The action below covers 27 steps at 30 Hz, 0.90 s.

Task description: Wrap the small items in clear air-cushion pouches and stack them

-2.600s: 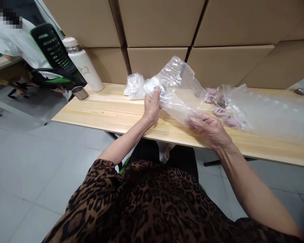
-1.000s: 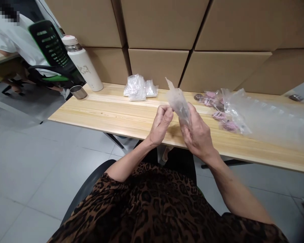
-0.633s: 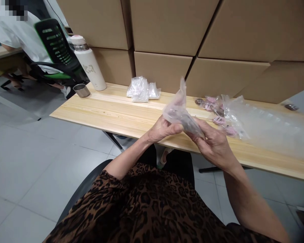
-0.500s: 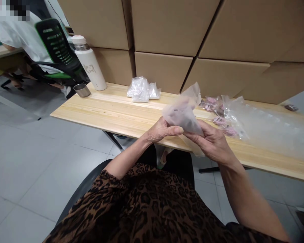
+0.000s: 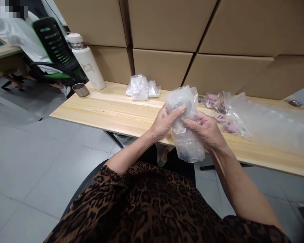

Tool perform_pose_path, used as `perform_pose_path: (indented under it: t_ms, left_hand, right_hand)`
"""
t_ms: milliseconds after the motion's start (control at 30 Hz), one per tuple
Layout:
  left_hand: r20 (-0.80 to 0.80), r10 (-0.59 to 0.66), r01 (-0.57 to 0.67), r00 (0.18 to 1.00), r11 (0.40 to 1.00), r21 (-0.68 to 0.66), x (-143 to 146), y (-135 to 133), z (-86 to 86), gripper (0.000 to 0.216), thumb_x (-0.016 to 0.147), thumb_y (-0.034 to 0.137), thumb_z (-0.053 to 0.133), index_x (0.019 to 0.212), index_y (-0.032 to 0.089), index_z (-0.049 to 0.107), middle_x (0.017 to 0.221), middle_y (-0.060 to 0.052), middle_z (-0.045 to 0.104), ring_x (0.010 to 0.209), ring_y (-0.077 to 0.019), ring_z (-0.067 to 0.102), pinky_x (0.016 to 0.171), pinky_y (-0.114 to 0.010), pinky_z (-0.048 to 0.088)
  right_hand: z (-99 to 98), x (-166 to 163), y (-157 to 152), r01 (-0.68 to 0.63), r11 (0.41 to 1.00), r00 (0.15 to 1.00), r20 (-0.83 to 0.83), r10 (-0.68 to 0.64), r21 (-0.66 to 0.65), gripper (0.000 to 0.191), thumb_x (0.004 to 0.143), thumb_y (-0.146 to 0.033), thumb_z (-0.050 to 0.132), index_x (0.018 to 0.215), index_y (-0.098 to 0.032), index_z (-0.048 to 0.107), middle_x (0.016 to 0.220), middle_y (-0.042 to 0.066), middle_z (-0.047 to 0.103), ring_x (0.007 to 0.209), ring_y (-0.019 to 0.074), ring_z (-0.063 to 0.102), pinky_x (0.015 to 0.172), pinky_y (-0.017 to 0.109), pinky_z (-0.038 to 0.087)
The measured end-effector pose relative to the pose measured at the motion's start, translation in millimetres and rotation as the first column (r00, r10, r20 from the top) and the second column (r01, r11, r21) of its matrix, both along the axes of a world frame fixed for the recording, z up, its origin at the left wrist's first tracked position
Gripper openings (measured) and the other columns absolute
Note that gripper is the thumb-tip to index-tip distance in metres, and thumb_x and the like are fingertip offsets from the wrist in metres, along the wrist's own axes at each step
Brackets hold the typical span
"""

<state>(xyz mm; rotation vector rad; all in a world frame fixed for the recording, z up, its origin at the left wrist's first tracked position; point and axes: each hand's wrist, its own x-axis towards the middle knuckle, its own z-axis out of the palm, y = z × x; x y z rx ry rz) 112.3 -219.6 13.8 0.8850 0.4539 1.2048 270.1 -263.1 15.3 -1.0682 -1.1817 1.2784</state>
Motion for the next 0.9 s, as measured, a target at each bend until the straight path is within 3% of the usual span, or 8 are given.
perform_pose_path:
  t_ms: [133,267,400,600,700,800,833,900]
  left_hand:
    - [0.013,0.14,-0.139,0.99,0.99,-0.032,-0.5,7.4,5.1,0.039,0.081,0.039,0.091,0.108,0.021,0.07,0.107,-0.002,0.078,0.107,-0.0195,0.074,0.1,-0.036,0.058]
    - [0.015,0.197,-0.196,0.98,0.979,-0.049,-10.5,16.2,10.3,0.044,0.081,0.037,0.092,0.116,0.023,0.07,0.112,-0.003,0.079,0.128,-0.0262,0.072,0.111,-0.044,0.054]
    - [-0.001,0.146,-0.146,0.989,0.989,-0.026,-18.3,21.6,10.5,0.054,0.073,0.042,0.099,0.116,0.023,0.071,0.111,-0.004,0.081,0.127,-0.0288,0.073,0.11,-0.043,0.056]
    - [-0.017,0.128,-0.128,0.992,0.992,-0.004,-23.9,22.4,16.5,0.032,0.08,0.033,0.093,0.1,0.018,0.073,0.097,-0.002,0.079,0.113,-0.0252,0.077,0.104,-0.042,0.058]
    - [-0.014,0.111,-0.11,0.994,0.994,0.02,-26.4,22.0,19.2,0.029,0.081,0.032,0.092,0.099,0.018,0.074,0.095,-0.001,0.078,0.106,-0.0227,0.078,0.102,-0.041,0.059]
    - [-0.045,0.059,-0.058,0.997,0.998,0.03,-25.7,19.3,18.6,0.039,0.074,0.035,0.098,0.101,0.019,0.074,0.098,-0.001,0.079,0.105,-0.0233,0.078,0.101,-0.042,0.061]
    - [-0.058,0.031,-0.03,0.998,0.999,0.023,-24.5,17.6,17.8,0.042,0.071,0.036,0.1,0.101,0.02,0.074,0.098,-0.001,0.08,0.104,-0.0236,0.078,0.1,-0.042,0.061]
    - [-0.071,-0.028,0.028,0.997,1.0,0.006,-20.9,13.6,16.1,0.047,0.067,0.038,0.102,0.1,0.02,0.074,0.097,-0.002,0.08,0.099,-0.0226,0.078,0.097,-0.041,0.062]
  right_hand:
    - [-13.1,0.7,-6.6,-0.064,0.989,0.997,0.036,0.069,-0.13,0.051,0.062,-0.048,0.104,0.098,-0.021,0.078,0.087,0.001,0.078,0.069,0.0151,0.068,0.063,0.027,0.058]
    - [-30.1,1.4,-17.6,-0.114,0.978,0.991,0.044,0.124,-0.175,0.05,0.065,-0.058,0.1,0.077,-0.018,0.071,0.064,0.0,0.069,0.051,0.0123,0.057,0.048,0.025,0.047]
    - [-36.6,-1.9,-27.6,-0.116,0.981,0.991,0.047,0.124,-0.159,0.052,0.07,-0.061,0.096,0.074,-0.017,0.069,0.058,0.002,0.068,0.048,0.0116,0.059,0.048,0.022,0.048]
    - [-30.5,-6.2,-41.4,-0.147,0.979,0.962,0.211,0.175,-0.143,0.055,0.079,-0.069,0.087,0.074,-0.017,0.068,0.063,0.004,0.07,0.05,0.0122,0.061,0.049,0.023,0.05]
    - [-23.2,2.3,-39.6,-0.01,0.999,0.937,0.348,-0.007,0.047,0.05,0.084,-0.067,0.084,0.09,-0.018,0.073,0.075,0.005,0.072,0.061,0.0139,0.065,0.054,0.026,0.054]
    - [-16.8,13.9,-24.5,0.247,0.875,0.833,0.371,-0.411,0.416,0.058,0.087,-0.066,0.083,0.124,-0.024,0.07,0.109,0.01,0.075,0.093,0.02,0.072,0.074,0.033,0.062]
    - [-15.4,16.1,-17.6,0.249,0.84,0.81,0.372,-0.454,0.482,0.067,0.085,-0.069,0.083,0.134,-0.026,0.065,0.12,0.011,0.074,0.102,0.0224,0.072,0.079,0.036,0.063]
    - [-13.9,15.9,-3.9,0.158,0.857,0.843,0.386,-0.376,0.49,0.083,0.081,-0.075,0.083,0.146,-0.029,0.057,0.128,0.012,0.072,0.111,0.0256,0.072,0.083,0.039,0.064]
